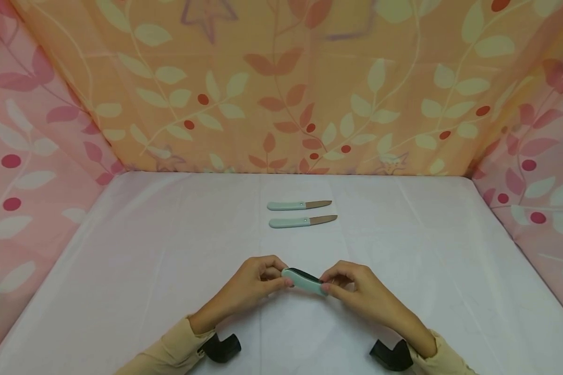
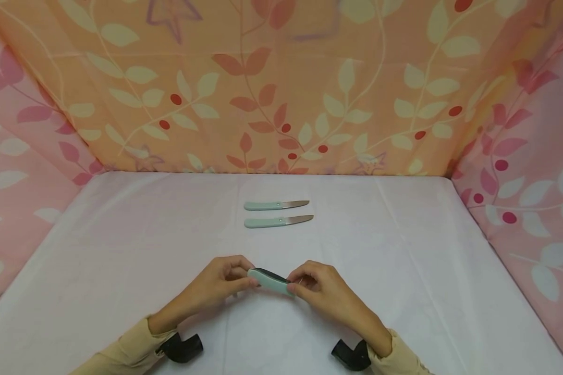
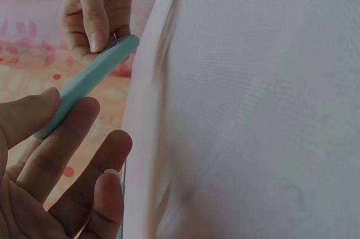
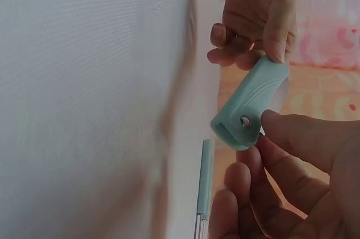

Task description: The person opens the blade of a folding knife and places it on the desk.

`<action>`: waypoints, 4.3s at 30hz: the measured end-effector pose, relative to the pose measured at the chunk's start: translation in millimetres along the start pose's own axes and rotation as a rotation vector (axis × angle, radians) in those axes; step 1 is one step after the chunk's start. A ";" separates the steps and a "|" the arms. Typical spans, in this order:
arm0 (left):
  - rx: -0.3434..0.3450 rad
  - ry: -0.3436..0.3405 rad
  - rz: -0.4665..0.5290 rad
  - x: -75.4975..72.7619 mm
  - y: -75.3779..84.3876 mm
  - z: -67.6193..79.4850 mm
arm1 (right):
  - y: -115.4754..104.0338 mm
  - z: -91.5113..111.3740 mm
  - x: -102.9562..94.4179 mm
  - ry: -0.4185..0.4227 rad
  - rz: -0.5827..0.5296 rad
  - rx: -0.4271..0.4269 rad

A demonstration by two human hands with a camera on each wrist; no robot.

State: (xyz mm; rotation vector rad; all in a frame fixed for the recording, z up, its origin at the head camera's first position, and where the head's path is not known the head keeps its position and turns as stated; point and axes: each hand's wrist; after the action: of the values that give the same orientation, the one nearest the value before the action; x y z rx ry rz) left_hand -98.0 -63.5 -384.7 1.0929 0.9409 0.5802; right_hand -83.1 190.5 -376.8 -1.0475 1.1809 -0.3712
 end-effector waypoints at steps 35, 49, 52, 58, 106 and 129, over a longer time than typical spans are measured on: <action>0.090 -0.142 -0.028 22.3 -1.8 8.0 | -6.2 3.4 15.8 -0.022 -0.011 -0.145; 0.067 -0.111 -0.050 18.8 0.1 6.6 | -5.9 1.2 11.2 0.075 0.019 -0.038; 0.066 -0.100 -0.057 17.1 0.1 6.5 | -5.4 0.2 9.7 0.061 -0.012 -0.014; 0.055 -0.092 -0.047 15.7 -1.3 5.6 | -6.1 -0.2 10.6 0.037 -0.026 -0.017; 0.096 -0.109 -0.068 10.2 -4.2 3.2 | -9.3 2.7 2.7 0.167 -0.056 -0.051; 0.110 0.050 0.117 -3.3 23.2 10.1 | 11.0 -4.5 -28.5 0.055 -0.313 -0.015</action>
State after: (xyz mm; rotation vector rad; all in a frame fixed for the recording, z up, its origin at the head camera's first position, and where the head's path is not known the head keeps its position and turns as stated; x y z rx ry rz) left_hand -89.9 -62.3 -360.5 1.2432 0.9660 0.6601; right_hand -101.0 214.5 -369.5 -1.2451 1.0697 -0.6401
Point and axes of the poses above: each hand's wrist, its own z-axis away from the middle knuckle, its own x-axis out of the palm, y = z × x, and after that the axes turned 2 degrees about -x, right-handed
